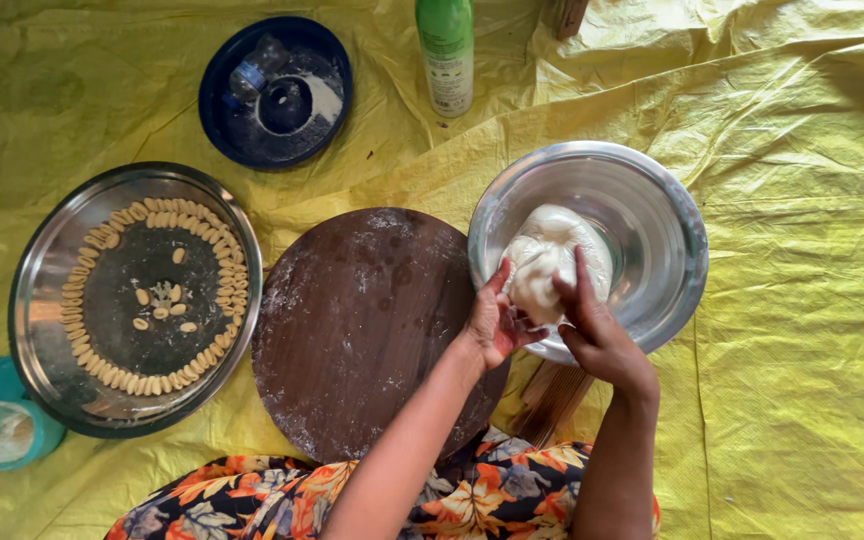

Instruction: The person kneads a large ball of dough in a metal bowl, then portions it into small pieces on a wooden board. They roll each piece into a small ball and arrange them in a circular pattern on a large metal tray.

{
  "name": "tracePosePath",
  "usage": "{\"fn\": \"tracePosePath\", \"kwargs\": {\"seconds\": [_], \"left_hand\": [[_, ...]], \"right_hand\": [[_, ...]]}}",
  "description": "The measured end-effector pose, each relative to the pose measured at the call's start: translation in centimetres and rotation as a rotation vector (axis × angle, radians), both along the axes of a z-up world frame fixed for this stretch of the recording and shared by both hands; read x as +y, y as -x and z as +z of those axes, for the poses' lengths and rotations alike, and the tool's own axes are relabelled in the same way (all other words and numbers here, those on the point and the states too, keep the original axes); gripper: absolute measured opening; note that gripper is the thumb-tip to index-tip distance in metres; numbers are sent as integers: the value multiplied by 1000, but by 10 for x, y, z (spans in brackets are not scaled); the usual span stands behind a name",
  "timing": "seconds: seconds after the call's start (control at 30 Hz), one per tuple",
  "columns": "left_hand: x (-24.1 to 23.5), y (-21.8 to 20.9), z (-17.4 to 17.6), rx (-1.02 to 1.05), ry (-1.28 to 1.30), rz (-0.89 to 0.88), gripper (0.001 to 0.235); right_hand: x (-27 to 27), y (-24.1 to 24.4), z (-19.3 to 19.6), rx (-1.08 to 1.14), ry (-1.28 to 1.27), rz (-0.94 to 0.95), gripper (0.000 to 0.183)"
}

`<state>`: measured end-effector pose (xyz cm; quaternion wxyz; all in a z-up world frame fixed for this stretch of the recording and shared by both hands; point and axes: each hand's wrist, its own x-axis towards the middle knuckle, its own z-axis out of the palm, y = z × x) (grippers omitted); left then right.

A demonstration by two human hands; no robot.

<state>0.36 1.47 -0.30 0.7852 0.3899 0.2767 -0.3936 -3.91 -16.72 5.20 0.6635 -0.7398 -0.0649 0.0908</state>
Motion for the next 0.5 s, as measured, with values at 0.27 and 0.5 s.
{"fn": "tracePosePath", "kwargs": {"seconds": [0.27, 0.5], "left_hand": [[-8, 5, -23, 22, 97, -83, 58], [-9, 8, -32, -80, -90, 25, 34]], "right_hand": [[8, -11, 2, 204, 403, -250, 87], [-16, -16, -27, -73, 650, -309, 79]]}}
